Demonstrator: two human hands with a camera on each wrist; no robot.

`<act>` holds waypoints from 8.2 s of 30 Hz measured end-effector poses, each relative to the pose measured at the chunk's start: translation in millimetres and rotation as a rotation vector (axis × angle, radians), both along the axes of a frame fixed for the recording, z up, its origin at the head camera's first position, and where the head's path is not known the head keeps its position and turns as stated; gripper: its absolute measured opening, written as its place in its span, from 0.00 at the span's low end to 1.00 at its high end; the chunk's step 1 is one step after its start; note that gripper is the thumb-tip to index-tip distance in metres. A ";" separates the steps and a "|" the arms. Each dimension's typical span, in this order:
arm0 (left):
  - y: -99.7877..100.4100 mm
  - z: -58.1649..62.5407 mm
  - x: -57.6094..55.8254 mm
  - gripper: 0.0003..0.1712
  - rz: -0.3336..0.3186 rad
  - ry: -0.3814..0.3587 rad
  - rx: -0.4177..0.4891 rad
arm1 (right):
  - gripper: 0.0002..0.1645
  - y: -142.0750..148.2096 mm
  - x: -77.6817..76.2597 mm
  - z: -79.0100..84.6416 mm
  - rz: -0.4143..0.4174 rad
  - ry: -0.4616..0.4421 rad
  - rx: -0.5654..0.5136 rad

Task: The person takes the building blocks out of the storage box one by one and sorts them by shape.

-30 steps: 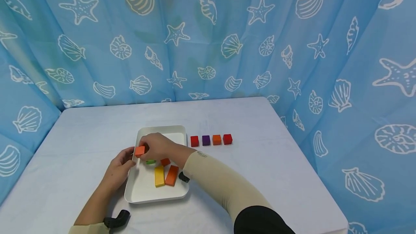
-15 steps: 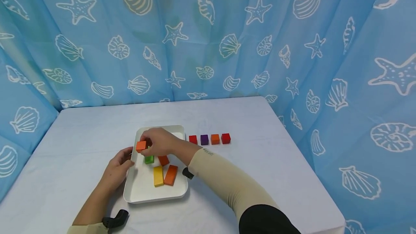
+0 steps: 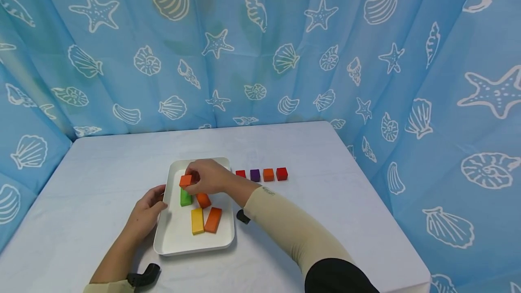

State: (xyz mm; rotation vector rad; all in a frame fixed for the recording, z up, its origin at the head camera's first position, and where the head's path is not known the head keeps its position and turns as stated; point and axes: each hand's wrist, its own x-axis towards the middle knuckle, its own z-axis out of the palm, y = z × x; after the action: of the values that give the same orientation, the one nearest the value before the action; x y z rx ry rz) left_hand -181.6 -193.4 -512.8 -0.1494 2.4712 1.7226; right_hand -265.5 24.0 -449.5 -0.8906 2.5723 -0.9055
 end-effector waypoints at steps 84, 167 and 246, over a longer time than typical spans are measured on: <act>-1.8 -1.9 1.0 0.37 -0.009 -0.004 0.012 | 0.21 247.5 -8.0 -21.9 -0.474 0.026 0.032; -11.2 -8.8 0.2 0.35 -0.022 -0.011 -0.020 | 0.45 16.2 13.0 16.3 0.035 0.028 0.210; -6.6 -7.2 -1.9 0.35 -0.012 0.004 -0.010 | 0.47 111.1 31.4 -14.5 -0.172 0.081 0.128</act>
State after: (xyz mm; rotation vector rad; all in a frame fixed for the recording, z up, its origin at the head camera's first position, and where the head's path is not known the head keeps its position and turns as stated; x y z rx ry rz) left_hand -183.6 -200.0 -520.0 -0.1327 2.4783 1.7079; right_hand -234.1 135.1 -464.0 -0.6928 2.7744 -0.7517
